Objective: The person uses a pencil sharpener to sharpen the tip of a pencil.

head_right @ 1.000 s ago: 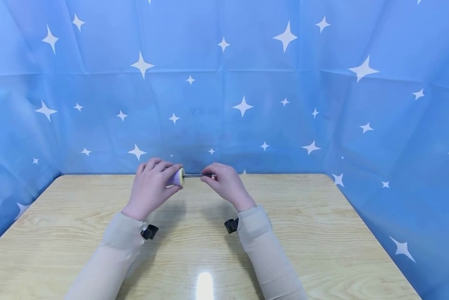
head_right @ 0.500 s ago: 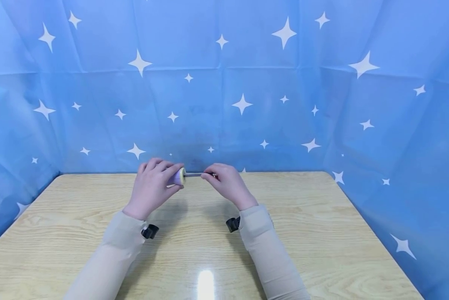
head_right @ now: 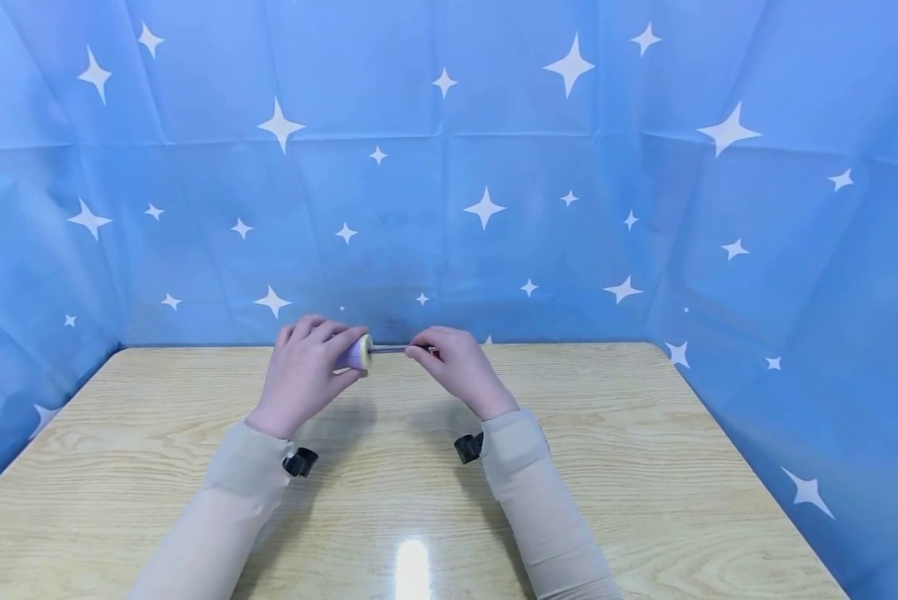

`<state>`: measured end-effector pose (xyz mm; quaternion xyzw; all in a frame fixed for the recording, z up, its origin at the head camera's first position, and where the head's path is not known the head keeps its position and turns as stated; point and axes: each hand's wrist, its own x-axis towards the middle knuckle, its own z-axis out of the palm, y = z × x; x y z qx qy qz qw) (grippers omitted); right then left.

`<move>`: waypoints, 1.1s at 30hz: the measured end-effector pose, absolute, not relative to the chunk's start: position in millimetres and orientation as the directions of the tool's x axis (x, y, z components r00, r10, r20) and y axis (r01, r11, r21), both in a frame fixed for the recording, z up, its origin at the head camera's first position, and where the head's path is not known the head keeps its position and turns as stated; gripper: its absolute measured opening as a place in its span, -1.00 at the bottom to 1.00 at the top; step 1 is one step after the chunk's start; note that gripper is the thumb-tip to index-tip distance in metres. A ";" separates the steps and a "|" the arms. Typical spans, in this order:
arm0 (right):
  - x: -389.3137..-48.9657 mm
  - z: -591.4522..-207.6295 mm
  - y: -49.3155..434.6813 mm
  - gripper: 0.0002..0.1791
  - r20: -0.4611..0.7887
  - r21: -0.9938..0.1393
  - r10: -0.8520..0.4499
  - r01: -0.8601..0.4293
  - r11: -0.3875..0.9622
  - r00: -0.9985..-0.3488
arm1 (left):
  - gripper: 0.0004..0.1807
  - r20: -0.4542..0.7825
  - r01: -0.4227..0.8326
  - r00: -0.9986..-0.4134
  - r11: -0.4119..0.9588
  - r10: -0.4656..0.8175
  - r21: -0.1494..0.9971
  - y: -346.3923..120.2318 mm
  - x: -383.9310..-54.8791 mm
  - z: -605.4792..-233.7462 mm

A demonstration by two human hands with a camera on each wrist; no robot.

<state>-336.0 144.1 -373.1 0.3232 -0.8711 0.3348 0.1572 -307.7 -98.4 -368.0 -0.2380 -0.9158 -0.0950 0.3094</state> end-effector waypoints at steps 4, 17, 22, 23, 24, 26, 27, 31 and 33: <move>-336.0 -371.7 150.2 -0.86 0.495 -0.497 -0.424 -0.647 0.578 -0.758 | -0.41 0.622 0.480 -0.701 0.876 0.349 0.049 -103.2 -308.4 -367.3; -341.9 -369.5 170.9 -0.84 0.466 -0.549 -0.359 -0.582 0.599 -0.809 | -0.39 0.634 0.468 -0.707 0.879 0.313 0.088 -109.9 -306.9 -362.9; -348.5 -371.7 186.3 -0.83 0.457 -0.584 -0.301 -0.538 0.608 -0.837 | -0.39 0.639 0.470 -0.704 0.878 0.309 0.093 -111.0 -306.5 -361.6; -349.9 -372.7 189.7 -0.81 0.450 -0.597 -0.288 -0.524 0.607 -0.845 | -0.39 0.639 0.471 -0.704 0.877 0.310 0.093 -110.9 -306.5 -361.4; -351.2 -374.0 193.1 -0.80 0.439 -0.610 -0.276 -0.509 0.607 -0.855 | -0.39 0.638 0.472 -0.704 0.877 0.312 0.093 -110.7 -306.6 -361.3; -353.6 -377.2 199.5 -0.77 0.414 -0.634 -0.257 -0.479 0.606 -0.873 | -0.40 0.636 0.474 -0.705 0.876 0.314 0.093 -110.4 -306.7 -361.2; -354.7 -379.1 202.7 -0.76 0.401 -0.647 -0.248 -0.465 0.605 -0.882 | -0.40 0.635 0.474 -0.706 0.875 0.315 0.094 -110.1 -306.8 -361.3; -359.6 -387.2 214.4 -0.73 0.356 -0.672 -0.228 -0.418 0.611 -0.906 | -0.40 0.630 0.478 -0.709 0.873 0.318 0.097 -109.3 -306.5 -361.8; -361.7 -391.0 219.2 -0.72 0.326 -0.682 -0.218 -0.388 0.619 -0.920 | -0.40 0.629 0.479 -0.709 0.872 0.320 0.096 -108.9 -306.4 -362.1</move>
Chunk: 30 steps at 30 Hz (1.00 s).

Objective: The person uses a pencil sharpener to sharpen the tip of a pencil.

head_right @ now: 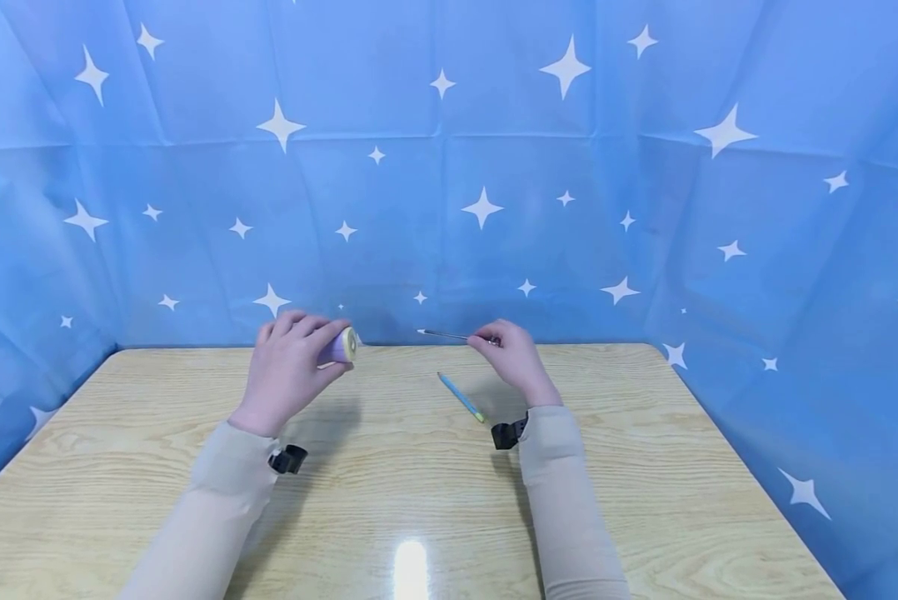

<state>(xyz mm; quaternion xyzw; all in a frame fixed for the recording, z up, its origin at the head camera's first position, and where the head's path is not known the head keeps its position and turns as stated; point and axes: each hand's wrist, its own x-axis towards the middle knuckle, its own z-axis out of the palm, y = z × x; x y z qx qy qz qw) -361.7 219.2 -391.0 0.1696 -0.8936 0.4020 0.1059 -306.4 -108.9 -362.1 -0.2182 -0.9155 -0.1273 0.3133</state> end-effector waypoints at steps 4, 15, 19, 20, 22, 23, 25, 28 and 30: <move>-365.0 -398.4 226.7 -0.69 0.241 -0.708 -0.190 -0.307 0.636 -0.952 | -0.40 0.626 0.479 -0.709 0.873 0.323 0.092 -108.8 -306.7 -363.3; -368.1 -411.7 245.5 -0.64 0.093 -0.693 -0.088 -0.128 0.709 -0.992 | -0.41 0.619 0.480 -0.709 0.874 0.338 0.074 -105.6 -307.6 -362.3; -368.5 -414.2 249.7 -0.68 0.034 -0.674 -0.065 -0.071 0.735 -0.997 | -0.42 0.619 0.482 -0.709 0.873 0.339 0.074 -105.4 -306.6 -361.7; -368.5 -414.9 250.6 -0.69 0.017 -0.666 -0.064 -0.059 0.743 -0.998 | -0.42 0.618 0.482 -0.709 0.873 0.340 0.074 -105.4 -306.6 -361.7; -369.3 -417.4 252.3 -0.71 -0.018 -0.656 -0.069 -0.041 0.754 -0.997 | -0.42 0.617 0.482 -0.710 0.873 0.340 0.073 -105.4 -306.6 -361.8; -369.5 -418.2 252.7 -0.70 -0.037 -0.654 -0.072 -0.030 0.756 -0.997 | -0.42 0.616 0.482 -0.710 0.873 0.340 0.073 -105.3 -306.8 -361.9; -369.1 -419.9 253.8 -0.70 -0.066 -0.643 -0.087 -0.024 0.765 -0.994 | -0.42 0.615 0.482 -0.711 0.873 0.341 0.072 -105.3 -307.0 -362.3; -367.9 -422.1 253.1 -0.65 -0.121 -0.643 -0.127 -0.020 0.766 -0.985 | -0.42 0.616 0.484 -0.709 0.872 0.343 0.071 -105.3 -307.3 -362.8; -366.5 -423.3 251.4 -0.61 -0.167 -0.642 -0.160 -0.016 0.766 -0.973 | -0.42 0.616 0.486 -0.708 0.871 0.345 0.071 -105.1 -307.4 -363.0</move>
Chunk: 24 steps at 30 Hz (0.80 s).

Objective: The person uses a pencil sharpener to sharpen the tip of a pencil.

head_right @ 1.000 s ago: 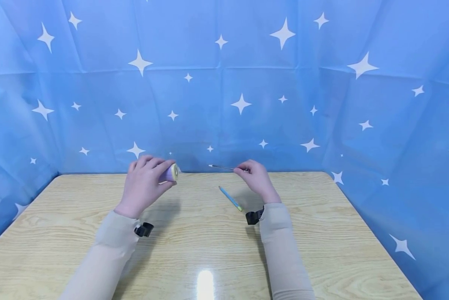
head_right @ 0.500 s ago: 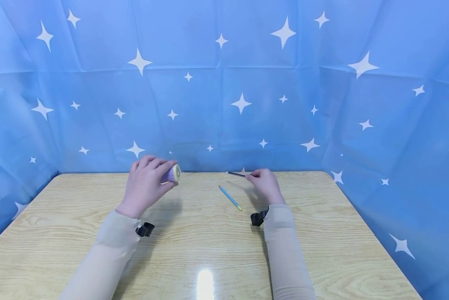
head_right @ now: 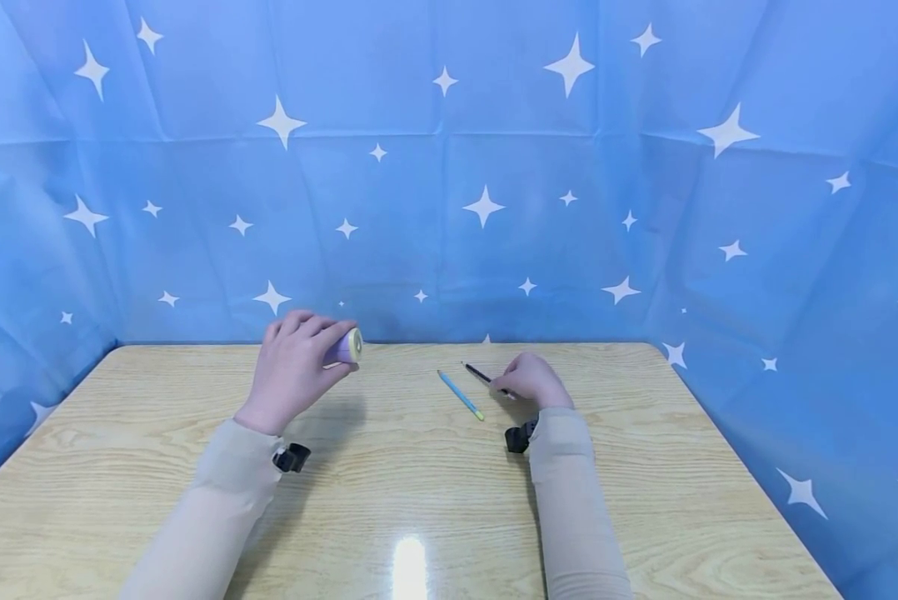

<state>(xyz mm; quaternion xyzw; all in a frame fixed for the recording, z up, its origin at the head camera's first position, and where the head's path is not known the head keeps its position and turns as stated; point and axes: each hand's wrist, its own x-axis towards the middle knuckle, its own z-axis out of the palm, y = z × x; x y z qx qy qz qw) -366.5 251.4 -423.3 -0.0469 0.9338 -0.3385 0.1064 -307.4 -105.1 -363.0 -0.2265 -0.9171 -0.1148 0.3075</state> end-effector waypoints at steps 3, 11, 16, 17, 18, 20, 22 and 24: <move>-364.0 -423.2 247.0 -0.58 -0.232 -0.643 -0.203 -0.007 0.766 -0.951 | -0.42 0.614 0.485 -0.710 0.871 0.344 0.073 -105.1 -307.6 -363.2; -363.0 -421.6 236.8 -0.60 -0.297 -0.610 -0.278 -0.042 0.791 -0.914 | -0.42 0.616 0.492 -0.708 0.867 0.346 0.078 -103.9 -308.8 -364.5; -363.6 -422.4 234.5 -0.70 -0.308 -0.610 -0.275 -0.033 0.792 -0.911 | -0.43 0.617 0.498 -0.704 0.864 0.352 0.076 -103.2 -309.1 -365.2; -363.5 -422.3 234.1 -0.71 -0.306 -0.613 -0.279 -0.036 0.789 -0.910 | -0.43 0.616 0.499 -0.704 0.863 0.352 0.077 -103.1 -309.0 -365.2; -363.4 -422.2 233.7 -0.71 -0.310 -0.617 -0.276 -0.029 0.787 -0.910 | -0.43 0.615 0.499 -0.705 0.863 0.353 0.077 -103.2 -308.9 -365.2; -363.0 -421.4 233.0 -0.71 -0.316 -0.618 -0.280 -0.027 0.785 -0.906 | -0.43 0.612 0.497 -0.707 0.864 0.353 0.077 -103.6 -308.7 -365.2; -362.2 -420.2 232.4 -0.70 -0.320 -0.618 -0.293 -0.035 0.785 -0.901 | -0.42 0.610 0.494 -0.710 0.866 0.352 0.076 -104.0 -308.5 -364.8; -361.5 -418.7 232.3 -0.69 -0.330 -0.617 -0.301 -0.037 0.786 -0.895 | -0.41 0.609 0.491 -0.711 0.868 0.351 0.073 -104.3 -308.5 -364.2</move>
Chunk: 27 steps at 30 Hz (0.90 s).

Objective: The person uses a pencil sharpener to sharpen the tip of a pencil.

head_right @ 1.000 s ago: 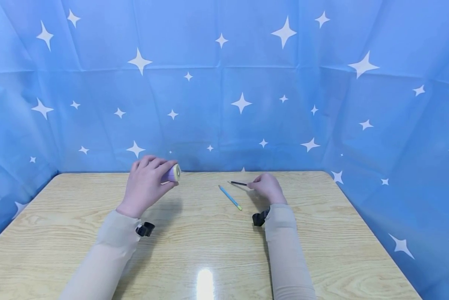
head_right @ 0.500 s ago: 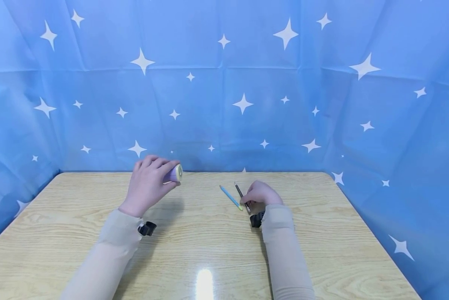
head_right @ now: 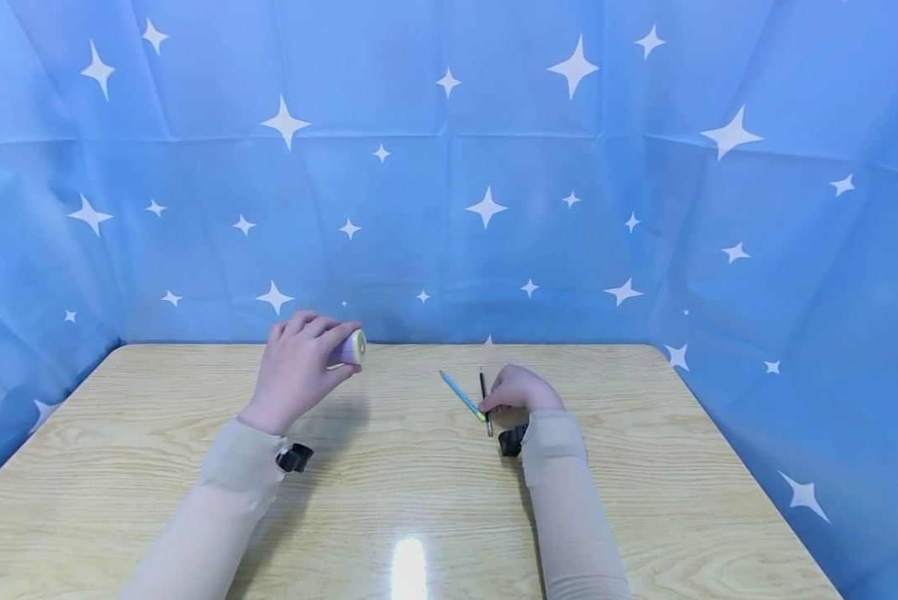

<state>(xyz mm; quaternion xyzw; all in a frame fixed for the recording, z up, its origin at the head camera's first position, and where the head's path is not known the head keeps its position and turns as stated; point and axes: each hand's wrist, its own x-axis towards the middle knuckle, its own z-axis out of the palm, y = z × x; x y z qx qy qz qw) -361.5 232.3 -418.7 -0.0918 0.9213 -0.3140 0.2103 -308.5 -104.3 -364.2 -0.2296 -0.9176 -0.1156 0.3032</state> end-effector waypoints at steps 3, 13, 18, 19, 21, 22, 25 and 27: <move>-360.6 -416.5 231.6 -0.67 -0.332 -0.618 -0.330 -0.061 0.784 -0.884 | -0.41 0.609 0.486 -0.713 0.871 0.347 0.072 -106.1 -308.0 -363.5; -361.9 -412.0 234.2 -0.60 -0.195 -0.642 -0.229 -0.052 0.765 -0.954 | -0.40 0.616 0.492 -0.704 0.868 0.353 0.065 -106.6 -308.9 -363.2; -363.0 -413.0 221.1 -0.79 -0.088 -0.640 -0.236 -0.126 0.758 -0.968 | -0.40 0.621 0.496 -0.699 0.866 0.354 0.065 -105.7 -307.9 -362.1; -362.7 -413.7 218.3 -0.80 -0.082 -0.633 -0.247 -0.142 0.761 -0.965 | -0.40 0.621 0.496 -0.700 0.866 0.354 0.065 -105.7 -307.6 -362.1; -362.3 -415.8 213.6 -0.80 -0.091 -0.627 -0.264 -0.151 0.764 -0.960 | -0.40 0.620 0.495 -0.701 0.866 0.352 0.068 -105.6 -307.0 -362.2; -361.7 -416.3 211.8 -0.80 -0.097 -0.626 -0.274 -0.155 0.764 -0.957 | -0.40 0.619 0.495 -0.702 0.866 0.352 0.070 -105.5 -306.9 -362.3; -360.5 -417.8 206.2 -0.81 -0.116 -0.630 -0.288 -0.154 0.761 -0.951 | -0.40 0.619 0.497 -0.703 0.865 0.350 0.074 -104.9 -306.7 -362.2; -359.5 -417.5 202.0 -0.83 -0.130 -0.617 -0.281 -0.145 0.774 -0.951 | -0.40 0.621 0.498 -0.701 0.864 0.350 0.075 -104.6 -306.9 -362.0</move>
